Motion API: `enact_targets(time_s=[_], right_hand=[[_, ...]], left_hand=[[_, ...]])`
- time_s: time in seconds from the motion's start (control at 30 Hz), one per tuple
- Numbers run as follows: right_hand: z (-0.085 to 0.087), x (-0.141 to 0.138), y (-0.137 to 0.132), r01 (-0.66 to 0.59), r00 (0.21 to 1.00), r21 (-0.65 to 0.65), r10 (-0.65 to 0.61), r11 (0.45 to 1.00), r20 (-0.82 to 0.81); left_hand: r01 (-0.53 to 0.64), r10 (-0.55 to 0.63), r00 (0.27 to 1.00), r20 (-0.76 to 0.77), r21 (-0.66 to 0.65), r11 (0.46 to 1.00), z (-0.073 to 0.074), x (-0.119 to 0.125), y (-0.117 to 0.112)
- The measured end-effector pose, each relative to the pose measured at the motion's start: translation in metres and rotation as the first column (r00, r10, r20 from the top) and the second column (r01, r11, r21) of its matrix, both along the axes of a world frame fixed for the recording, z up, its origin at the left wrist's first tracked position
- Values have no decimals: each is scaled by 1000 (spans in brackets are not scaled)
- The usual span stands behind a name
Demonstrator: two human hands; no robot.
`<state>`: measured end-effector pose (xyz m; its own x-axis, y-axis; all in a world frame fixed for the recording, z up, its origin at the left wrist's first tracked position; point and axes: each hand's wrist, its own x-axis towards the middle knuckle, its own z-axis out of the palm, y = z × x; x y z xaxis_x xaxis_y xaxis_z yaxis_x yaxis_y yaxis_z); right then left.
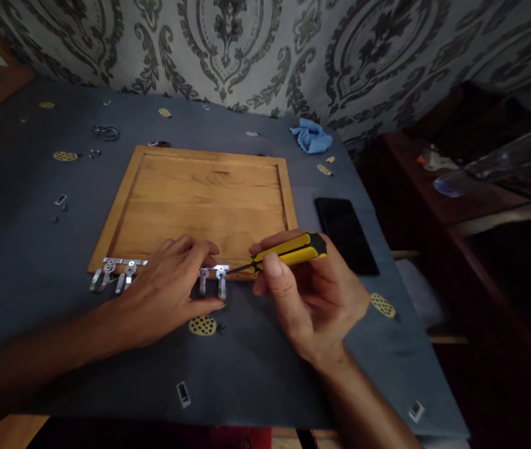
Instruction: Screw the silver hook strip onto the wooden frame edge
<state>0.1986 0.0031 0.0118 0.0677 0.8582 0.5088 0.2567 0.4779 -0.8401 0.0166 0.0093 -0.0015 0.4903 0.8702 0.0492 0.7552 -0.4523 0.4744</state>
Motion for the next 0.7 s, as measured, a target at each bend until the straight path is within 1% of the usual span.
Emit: enact_targets(time_s=[0.13,0.2,0.3,0.33,0.5,0.7], right_hand=[[-1,2,1,-43,998,-20,44,999,47],[0,2,0,-25,998,-22,26,999,55],[1,1,0,34,998,0,-34,999,61],[1,1,-1,33,997,0,-33,999,70],[-2,10,1,-59,988,-45,65,997,141],[-3,15,2,-74,974,-49,83,996,211]], left_hand=[[8,-8,1000,-5,15,1000,1,1,1],[7,-7,1000,-10,27,1000,1,2,1],[6,-5,1000,-28,40,999,2,4,0],[5,-3,999,-34,44,999,2,4,0],[-7,9,999,-50,38,999,2,5,-1],[-18,18,999,-41,5,1000,4,7,0]])
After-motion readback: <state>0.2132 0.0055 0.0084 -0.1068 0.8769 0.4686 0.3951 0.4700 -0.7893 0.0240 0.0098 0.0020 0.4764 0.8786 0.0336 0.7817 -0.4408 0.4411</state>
